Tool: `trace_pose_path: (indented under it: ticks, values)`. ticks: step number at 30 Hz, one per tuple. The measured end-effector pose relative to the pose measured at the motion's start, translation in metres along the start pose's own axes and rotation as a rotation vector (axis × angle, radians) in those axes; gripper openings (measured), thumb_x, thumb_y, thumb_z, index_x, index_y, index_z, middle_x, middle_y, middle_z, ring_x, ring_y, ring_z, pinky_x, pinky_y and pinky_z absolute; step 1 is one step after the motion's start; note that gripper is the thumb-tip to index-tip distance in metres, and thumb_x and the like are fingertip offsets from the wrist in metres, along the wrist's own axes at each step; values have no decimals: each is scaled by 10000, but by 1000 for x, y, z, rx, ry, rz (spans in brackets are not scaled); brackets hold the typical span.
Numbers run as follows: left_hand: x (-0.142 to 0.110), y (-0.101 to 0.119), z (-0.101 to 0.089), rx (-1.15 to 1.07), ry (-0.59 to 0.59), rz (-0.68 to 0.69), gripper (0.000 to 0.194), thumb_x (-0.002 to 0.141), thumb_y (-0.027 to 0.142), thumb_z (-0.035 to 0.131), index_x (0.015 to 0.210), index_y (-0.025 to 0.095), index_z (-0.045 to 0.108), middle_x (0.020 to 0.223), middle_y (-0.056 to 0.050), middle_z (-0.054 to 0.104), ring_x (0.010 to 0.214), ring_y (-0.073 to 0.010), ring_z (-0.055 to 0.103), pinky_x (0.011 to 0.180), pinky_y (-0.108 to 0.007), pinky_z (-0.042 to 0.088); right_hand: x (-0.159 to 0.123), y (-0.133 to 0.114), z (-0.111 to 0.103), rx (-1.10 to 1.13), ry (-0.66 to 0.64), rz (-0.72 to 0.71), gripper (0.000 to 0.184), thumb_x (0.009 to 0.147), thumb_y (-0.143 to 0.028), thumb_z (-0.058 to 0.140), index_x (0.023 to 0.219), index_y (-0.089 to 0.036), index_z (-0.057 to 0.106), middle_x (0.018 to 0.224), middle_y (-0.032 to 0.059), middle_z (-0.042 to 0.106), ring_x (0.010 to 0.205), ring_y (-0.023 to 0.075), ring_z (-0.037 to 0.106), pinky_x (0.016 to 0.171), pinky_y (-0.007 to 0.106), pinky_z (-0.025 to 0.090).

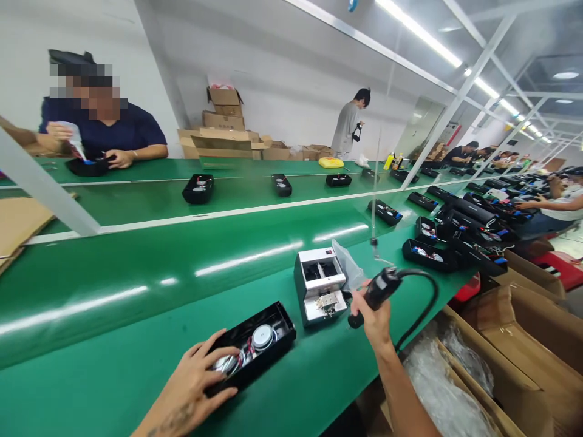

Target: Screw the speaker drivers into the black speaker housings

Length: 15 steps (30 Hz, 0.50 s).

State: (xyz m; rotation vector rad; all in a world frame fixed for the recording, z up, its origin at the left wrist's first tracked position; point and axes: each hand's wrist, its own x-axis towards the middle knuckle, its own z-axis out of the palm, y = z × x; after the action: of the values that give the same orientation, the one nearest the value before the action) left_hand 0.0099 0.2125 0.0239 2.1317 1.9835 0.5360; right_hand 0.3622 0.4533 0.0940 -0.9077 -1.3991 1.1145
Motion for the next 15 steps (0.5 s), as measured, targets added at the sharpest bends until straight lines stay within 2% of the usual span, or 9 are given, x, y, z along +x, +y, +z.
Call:
trace_pose_path:
  ticks: [2,5,8,10,12,15]
  values:
    - [-16,12,23,149,165,82,171,883,445,753,741,363,802,1275,-4,813,1455,-407,580,1136,-596,482,5,-18,14,103,67,-95,406,934,-492,764,1148,-256,513,597,-111,561,475,145,558,553,302,504]
    - [-26,24,37,246,294,99,69,867,339,760,818,367,800,1294,16,806,1471,-401,569,1210,-605,399,13,-31,39,121,40,-158,414,926,-483,758,1157,-252,502,613,-106,580,475,141,560,555,305,504]
    - [-25,23,35,277,307,125,46,852,405,775,811,405,795,1303,58,801,1417,-411,615,1250,-669,312,19,-28,56,14,-27,-137,367,888,-455,766,1057,-235,526,571,-96,574,477,143,551,584,321,511]
    - [-24,21,33,307,329,137,56,853,471,755,839,440,800,1277,79,807,1371,-426,643,1273,-745,219,20,-23,58,-34,-69,-90,346,859,-442,773,1004,-232,540,559,-92,565,481,141,543,598,328,519]
    - [-25,23,33,340,331,133,76,871,464,739,888,436,808,1266,70,811,1376,-434,635,1285,-779,164,16,-21,55,-52,-147,-20,335,833,-431,790,967,-230,559,559,-86,560,483,137,534,574,317,510]
    - [-25,36,36,332,302,74,90,909,371,740,848,349,802,1292,21,805,1439,-431,581,1282,-738,237,-2,-23,50,10,-295,72,337,829,-416,817,965,-231,570,562,-91,548,451,120,505,486,278,452]
